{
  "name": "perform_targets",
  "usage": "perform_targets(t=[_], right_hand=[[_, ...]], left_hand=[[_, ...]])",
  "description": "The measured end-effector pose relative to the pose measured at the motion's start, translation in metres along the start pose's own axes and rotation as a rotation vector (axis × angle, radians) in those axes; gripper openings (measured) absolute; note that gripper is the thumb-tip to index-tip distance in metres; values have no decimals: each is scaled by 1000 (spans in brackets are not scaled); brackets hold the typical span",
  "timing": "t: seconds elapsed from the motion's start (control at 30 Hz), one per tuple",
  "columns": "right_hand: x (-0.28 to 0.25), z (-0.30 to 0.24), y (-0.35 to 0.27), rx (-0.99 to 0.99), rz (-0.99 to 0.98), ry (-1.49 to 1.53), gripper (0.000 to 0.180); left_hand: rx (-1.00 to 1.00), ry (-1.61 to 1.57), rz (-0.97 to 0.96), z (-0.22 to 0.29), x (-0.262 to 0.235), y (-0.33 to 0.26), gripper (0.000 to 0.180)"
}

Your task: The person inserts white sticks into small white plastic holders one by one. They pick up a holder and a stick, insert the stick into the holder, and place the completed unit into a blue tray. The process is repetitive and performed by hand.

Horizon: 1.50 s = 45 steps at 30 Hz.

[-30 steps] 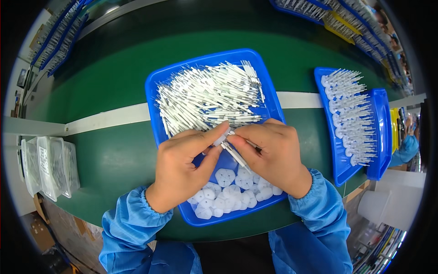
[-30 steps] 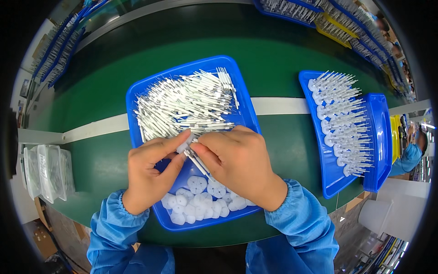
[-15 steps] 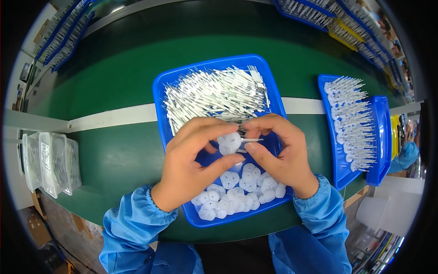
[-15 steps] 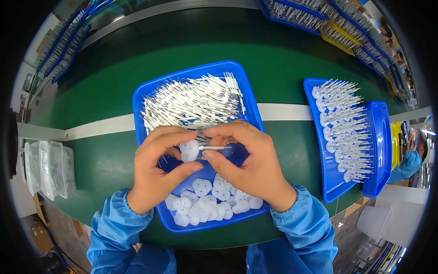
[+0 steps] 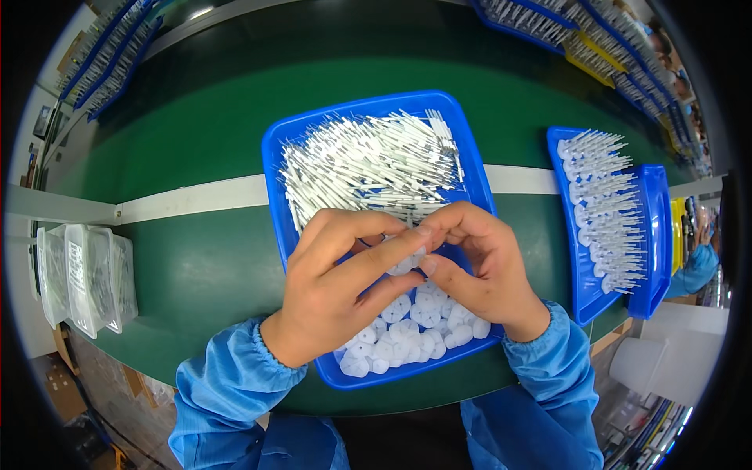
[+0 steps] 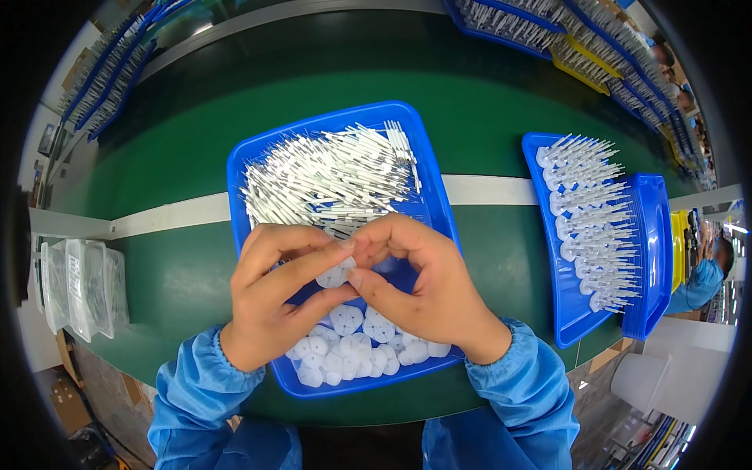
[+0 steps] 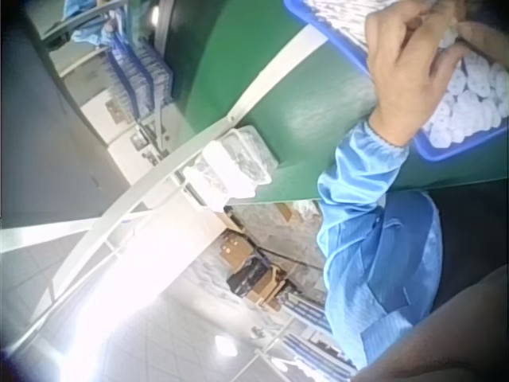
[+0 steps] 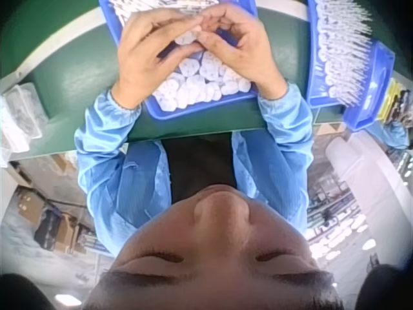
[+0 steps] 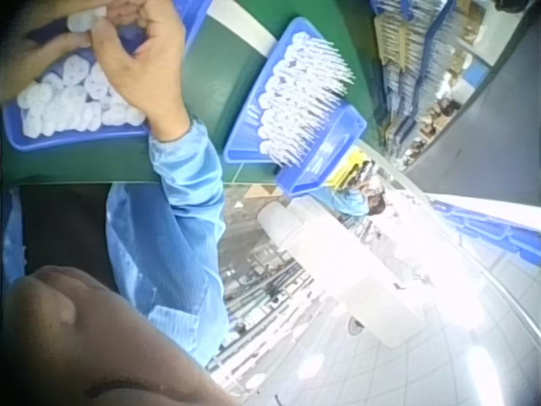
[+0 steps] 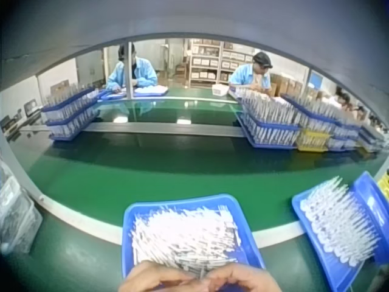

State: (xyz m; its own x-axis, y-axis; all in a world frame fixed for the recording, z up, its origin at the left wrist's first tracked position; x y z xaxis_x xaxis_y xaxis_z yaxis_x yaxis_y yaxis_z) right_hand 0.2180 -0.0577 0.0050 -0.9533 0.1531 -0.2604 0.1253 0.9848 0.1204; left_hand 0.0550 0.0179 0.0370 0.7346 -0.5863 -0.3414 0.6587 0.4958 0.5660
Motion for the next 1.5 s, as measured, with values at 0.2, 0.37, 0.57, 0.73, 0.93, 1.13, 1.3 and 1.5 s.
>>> perform_targets(t=[0.2, 0.37, 0.57, 0.73, 0.93, 1.13, 1.3, 1.5], right_hand=[[1, -1, 1, 16, -65, 51, 27], [1, -2, -1, 48, -65, 135, 29], [-3, -5, -1, 3, -32, -48, 22], [-5, 5, -1, 161, -12, 103, 16], [-12, -18, 0, -110, -41, -339, 12], [3, -18, -9, -365, -57, -928, 26], [-5, -34, -10, -320, -74, -941, 27], [8, -27, -9, -336, -74, -920, 21]], left_hand=[[46, 49, -12, 3, 1, -1, 61], [48, 53, 5, 3, -3, 1, 62], [85, 68, -12, 3, 1, -2, 65], [30, 76, -32, 4, 2, -1, 72], [-45, 89, -118, 13, -3, 2, 88], [-368, 80, -292, -5, -4, -21, 77], [-302, 162, -335, -2, -4, -19, 73], [-285, 118, -275, -9, -3, -12, 44]])
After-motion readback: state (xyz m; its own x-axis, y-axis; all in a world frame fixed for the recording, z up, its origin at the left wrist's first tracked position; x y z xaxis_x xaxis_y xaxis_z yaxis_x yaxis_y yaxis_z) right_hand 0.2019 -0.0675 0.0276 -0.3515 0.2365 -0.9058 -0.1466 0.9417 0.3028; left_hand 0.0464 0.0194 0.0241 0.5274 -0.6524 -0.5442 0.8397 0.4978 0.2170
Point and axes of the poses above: each hand's wrist, its own y-axis towards the middle knuckle, its own x-axis out of the palm, z = x × y, the point moved 7 cm from there along y, towards the middle knuckle, and after that the axes turned 14 degrees about -y, right-handed, at the moved point
